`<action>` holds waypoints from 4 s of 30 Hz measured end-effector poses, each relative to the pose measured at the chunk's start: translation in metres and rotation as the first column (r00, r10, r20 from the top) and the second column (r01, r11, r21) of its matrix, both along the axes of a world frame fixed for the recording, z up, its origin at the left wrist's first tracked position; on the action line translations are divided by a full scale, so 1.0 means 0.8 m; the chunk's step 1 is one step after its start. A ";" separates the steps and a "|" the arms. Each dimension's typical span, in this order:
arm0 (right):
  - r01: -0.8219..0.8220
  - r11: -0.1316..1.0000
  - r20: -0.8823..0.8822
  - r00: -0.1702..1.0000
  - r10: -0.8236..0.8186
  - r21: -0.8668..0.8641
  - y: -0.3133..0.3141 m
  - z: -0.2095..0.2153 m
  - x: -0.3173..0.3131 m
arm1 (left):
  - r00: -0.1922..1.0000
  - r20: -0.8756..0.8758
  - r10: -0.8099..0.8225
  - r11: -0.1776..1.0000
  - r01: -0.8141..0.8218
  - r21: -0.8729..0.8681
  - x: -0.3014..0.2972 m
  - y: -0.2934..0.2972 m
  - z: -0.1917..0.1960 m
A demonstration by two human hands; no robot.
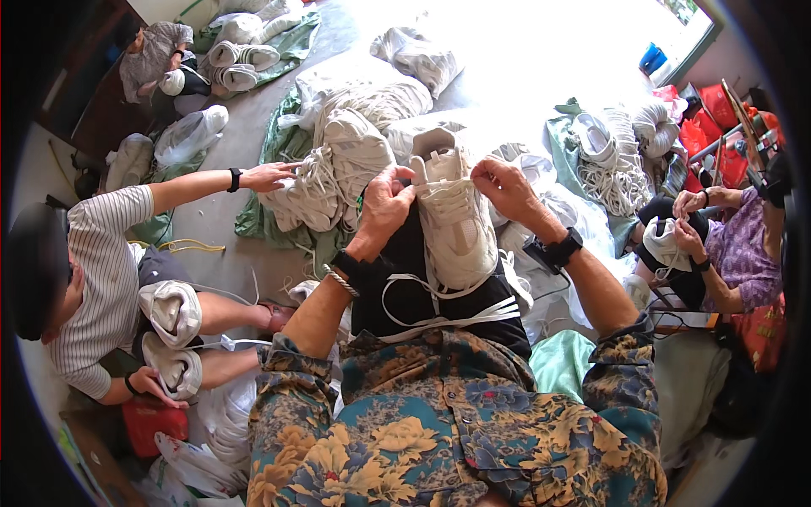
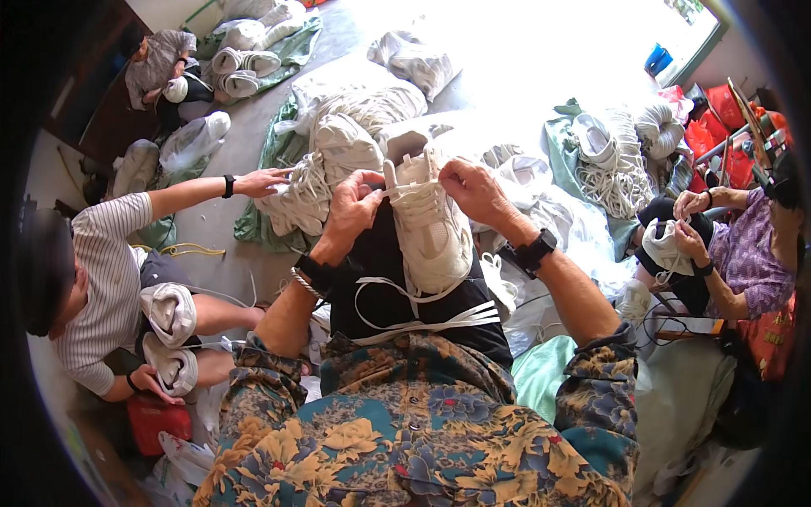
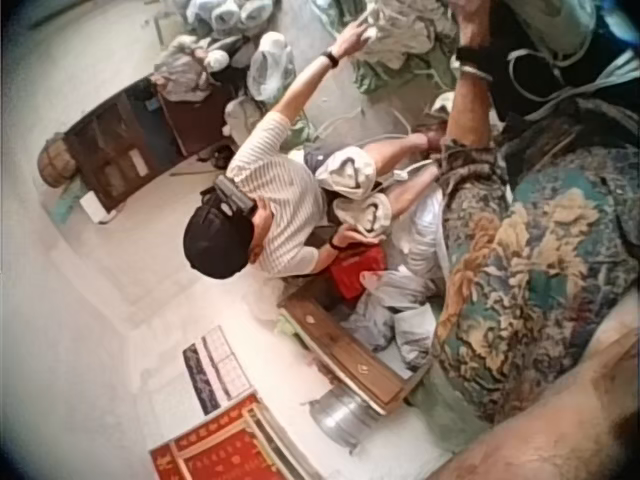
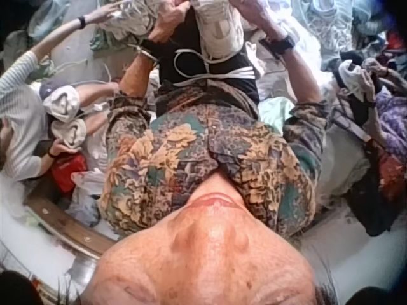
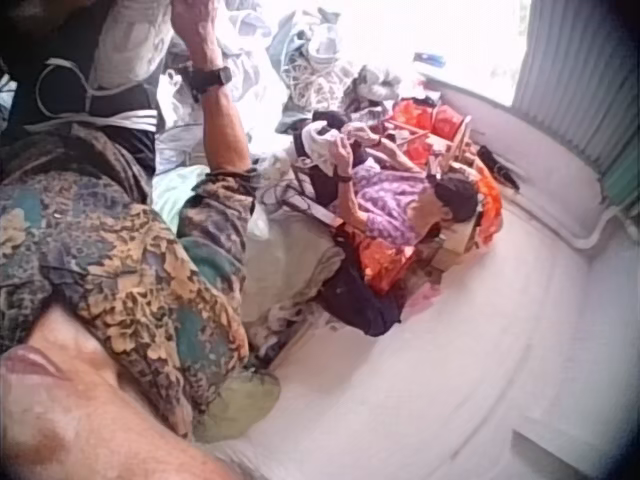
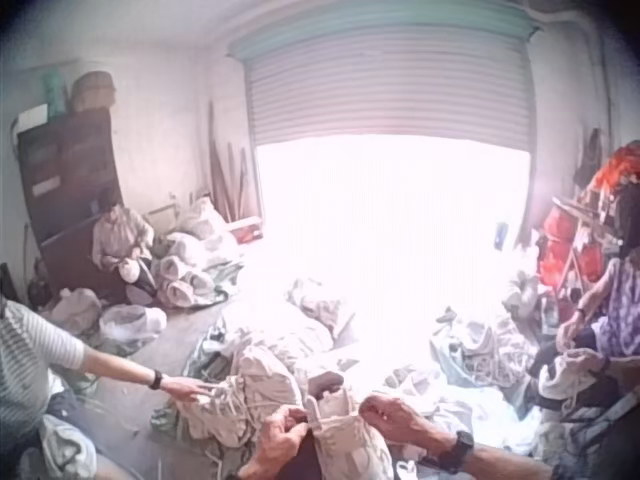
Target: Lacing white sneakers in a shoe manufacturing facility.
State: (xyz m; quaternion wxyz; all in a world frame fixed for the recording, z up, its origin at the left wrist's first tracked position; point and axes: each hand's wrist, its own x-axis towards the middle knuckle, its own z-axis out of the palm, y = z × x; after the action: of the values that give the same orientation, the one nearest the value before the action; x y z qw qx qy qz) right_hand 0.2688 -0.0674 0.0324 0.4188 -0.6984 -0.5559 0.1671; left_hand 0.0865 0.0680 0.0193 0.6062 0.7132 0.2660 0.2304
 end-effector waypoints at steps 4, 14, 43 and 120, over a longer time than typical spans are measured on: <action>0.017 0.999 -0.039 0.999 -0.018 -0.033 0.001 -0.004 -0.006 | 0.977 -0.209 -0.042 0.992 0.016 -0.127 -0.017 0.007 0.002; 0.013 1.000 -0.182 0.983 -0.011 0.012 0.004 -0.031 -0.014 | 0.986 -0.060 0.152 0.924 -0.164 -0.346 -0.073 0.062 -0.024; 0.014 0.986 0.268 0.963 0.032 -0.167 -0.003 0.050 0.010 | 0.995 0.077 0.069 0.855 -0.099 0.509 0.001 -0.021 -0.002; -0.097 0.979 0.422 0.891 0.165 -0.177 0.070 0.003 -0.041 | 0.988 -0.128 -0.082 0.893 0.016 -0.450 0.009 0.002 -0.011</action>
State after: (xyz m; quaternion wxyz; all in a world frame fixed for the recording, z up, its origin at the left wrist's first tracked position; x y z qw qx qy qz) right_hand 0.2361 -0.0111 0.0344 0.2176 -0.7085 -0.6670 0.0767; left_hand 0.0941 0.0696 0.0102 0.7389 0.5759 0.3365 0.0960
